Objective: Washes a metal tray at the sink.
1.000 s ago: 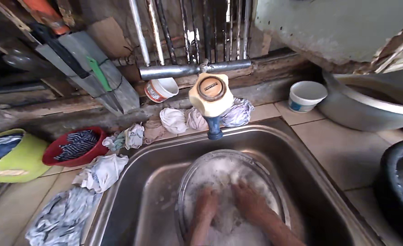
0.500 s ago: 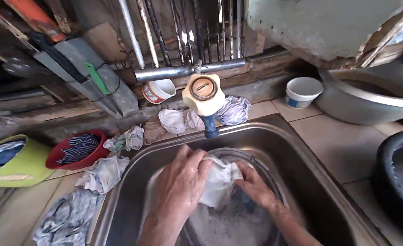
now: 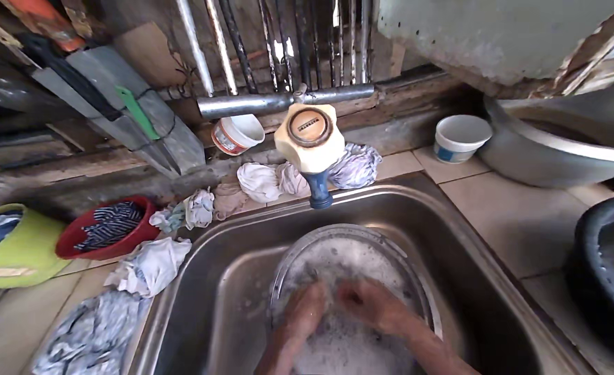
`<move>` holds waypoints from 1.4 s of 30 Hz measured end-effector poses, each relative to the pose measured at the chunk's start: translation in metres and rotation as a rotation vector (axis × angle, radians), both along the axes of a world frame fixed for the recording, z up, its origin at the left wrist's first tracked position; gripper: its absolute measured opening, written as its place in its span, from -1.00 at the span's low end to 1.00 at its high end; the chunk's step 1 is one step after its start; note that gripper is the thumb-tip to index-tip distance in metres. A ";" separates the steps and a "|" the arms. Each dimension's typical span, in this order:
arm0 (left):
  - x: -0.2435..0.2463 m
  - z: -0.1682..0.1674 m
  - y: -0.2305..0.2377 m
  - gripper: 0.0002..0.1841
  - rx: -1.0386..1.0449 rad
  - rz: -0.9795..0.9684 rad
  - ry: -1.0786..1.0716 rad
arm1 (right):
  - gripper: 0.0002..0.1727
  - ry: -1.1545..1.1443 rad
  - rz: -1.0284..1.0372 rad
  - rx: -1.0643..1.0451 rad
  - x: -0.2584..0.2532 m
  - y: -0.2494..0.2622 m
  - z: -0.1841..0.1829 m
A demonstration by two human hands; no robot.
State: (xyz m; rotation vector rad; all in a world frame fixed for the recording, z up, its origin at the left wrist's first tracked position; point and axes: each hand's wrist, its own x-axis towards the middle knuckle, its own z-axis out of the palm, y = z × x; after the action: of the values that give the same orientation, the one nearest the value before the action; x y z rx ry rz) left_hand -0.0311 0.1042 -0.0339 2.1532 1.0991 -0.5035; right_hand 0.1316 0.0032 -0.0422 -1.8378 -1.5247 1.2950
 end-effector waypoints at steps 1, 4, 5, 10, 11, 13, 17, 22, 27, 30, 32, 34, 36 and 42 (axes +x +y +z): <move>-0.001 0.014 0.003 -0.63 0.016 -0.008 -0.087 | -0.51 -0.010 -0.089 0.138 -0.002 0.002 0.003; 0.003 0.083 -0.001 -0.65 0.133 -0.023 -0.329 | -0.44 0.306 -0.152 0.522 -0.012 0.005 0.006; 0.003 0.109 -0.004 -0.69 0.227 -0.016 -0.414 | -0.56 0.429 -0.159 0.590 -0.014 0.006 0.007; -0.011 0.208 -0.008 -0.83 0.558 0.008 -0.836 | -0.67 0.633 -0.199 0.538 0.003 0.002 0.007; -0.017 0.221 -0.009 -0.81 0.596 0.017 -0.868 | -0.66 0.594 -0.198 0.489 0.008 0.001 0.007; -0.024 0.232 -0.009 -0.82 0.624 0.067 -0.927 | -0.62 0.447 -0.191 0.343 0.016 0.000 0.007; -0.015 0.167 -0.001 -0.84 0.348 0.085 -0.700 | -0.70 0.283 -0.317 0.289 0.020 0.002 0.009; 0.004 0.041 -0.021 -0.49 -0.036 0.012 -0.127 | -0.61 0.152 -0.091 0.121 0.014 0.002 -0.001; 0.005 -0.021 -0.027 -0.48 -0.034 -0.077 0.091 | -0.60 -0.266 0.070 -0.247 0.005 0.003 -0.010; 0.016 0.014 -0.013 -0.32 0.027 -0.008 -0.004 | -0.66 -0.214 -0.018 -0.129 0.006 -0.001 -0.005; 0.016 0.031 -0.005 -0.14 0.000 0.051 -0.406 | -0.68 -0.012 -0.124 0.108 0.007 -0.006 0.005; 0.014 0.026 -0.005 -0.15 -0.198 0.054 -0.765 | -0.74 0.250 -0.236 0.363 0.005 -0.009 0.030; 0.004 0.014 -0.006 -0.33 -0.368 0.095 -0.770 | -0.80 0.513 -0.362 0.556 0.009 -0.013 0.064; 0.010 0.007 -0.031 -0.55 -0.304 0.579 -1.159 | -0.27 0.976 -0.858 0.383 0.012 -0.014 0.035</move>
State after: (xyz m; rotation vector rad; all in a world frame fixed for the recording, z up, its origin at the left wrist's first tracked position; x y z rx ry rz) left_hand -0.0210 0.0730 -0.0270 1.3432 0.7877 0.7271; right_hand 0.1439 -0.0106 -0.0073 -1.0750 -0.3380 1.0651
